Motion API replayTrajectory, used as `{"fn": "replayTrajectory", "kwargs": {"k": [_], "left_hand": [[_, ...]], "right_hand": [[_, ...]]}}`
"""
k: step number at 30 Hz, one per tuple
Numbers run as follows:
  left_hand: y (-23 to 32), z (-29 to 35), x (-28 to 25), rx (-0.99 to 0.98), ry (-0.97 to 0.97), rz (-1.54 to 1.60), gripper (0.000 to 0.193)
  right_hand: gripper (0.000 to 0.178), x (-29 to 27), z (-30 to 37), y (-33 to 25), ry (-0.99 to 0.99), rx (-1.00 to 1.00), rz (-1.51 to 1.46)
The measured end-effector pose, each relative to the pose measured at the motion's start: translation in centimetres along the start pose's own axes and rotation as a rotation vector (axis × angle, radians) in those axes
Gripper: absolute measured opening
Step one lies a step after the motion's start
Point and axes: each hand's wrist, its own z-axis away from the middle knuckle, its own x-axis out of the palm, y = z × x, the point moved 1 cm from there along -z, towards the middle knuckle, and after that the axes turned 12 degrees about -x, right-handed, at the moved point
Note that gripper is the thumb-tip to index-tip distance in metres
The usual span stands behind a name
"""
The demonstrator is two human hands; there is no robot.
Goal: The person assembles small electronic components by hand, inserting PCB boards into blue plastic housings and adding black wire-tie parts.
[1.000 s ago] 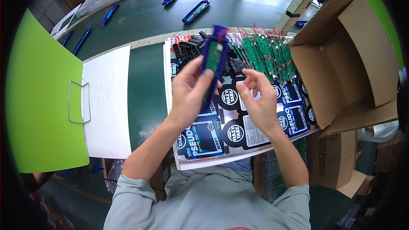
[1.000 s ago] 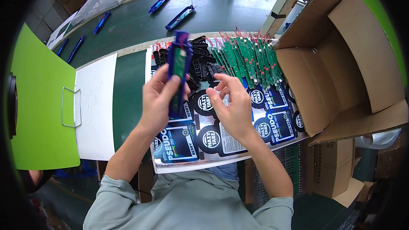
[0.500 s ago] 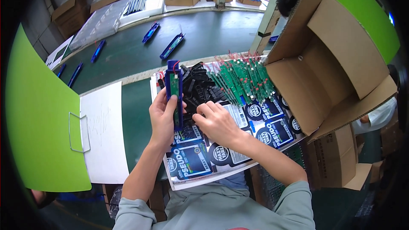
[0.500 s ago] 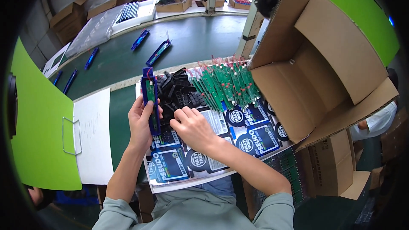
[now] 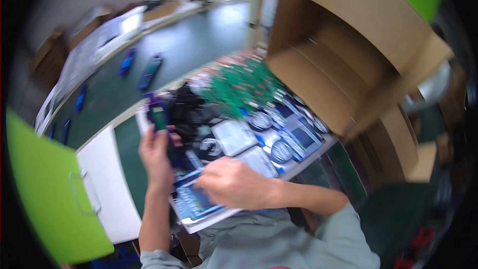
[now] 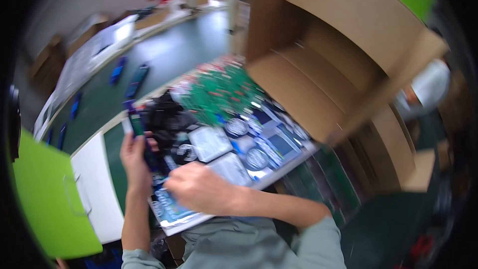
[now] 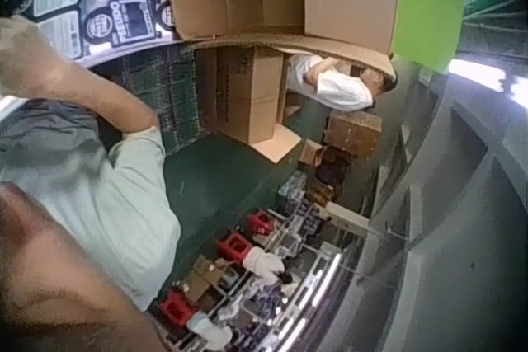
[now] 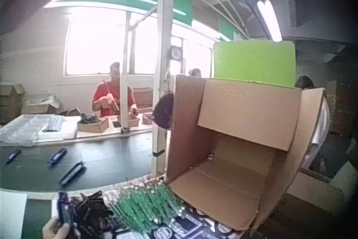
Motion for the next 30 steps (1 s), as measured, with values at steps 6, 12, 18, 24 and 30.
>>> {"fn": "replayTrajectory", "kwargs": {"k": [6, 12, 18, 24, 30], "left_hand": [[-0.6, -1.3, -3.1, 0.086, 0.004, -0.007, 0.023], [-1.9, -1.8, -2.0, 0.07, -0.082, -0.037, 0.027], [-1.6, -1.1, -2.5, 0.085, -0.036, -0.058, 0.028], [-1.5, -1.2, -2.9, 0.1, -0.076, -0.065, 0.028], [-1.5, -0.9, -2.0, 0.095, -0.093, -0.074, 0.028]], "right_hand": [[0.028, 2.9, 0.2, -9.6, -0.239, -0.328, -1.236], [0.036, 3.2, 1.1, -11.3, -0.365, -0.401, -1.303], [0.039, 5.2, 0.2, -15.2, -0.619, -0.32, -1.497], [0.037, 4.0, -0.9, -16.3, -0.756, -0.354, -1.075], [0.043, 2.2, -1.4, -13.2, -0.539, -0.387, -1.58]]}}
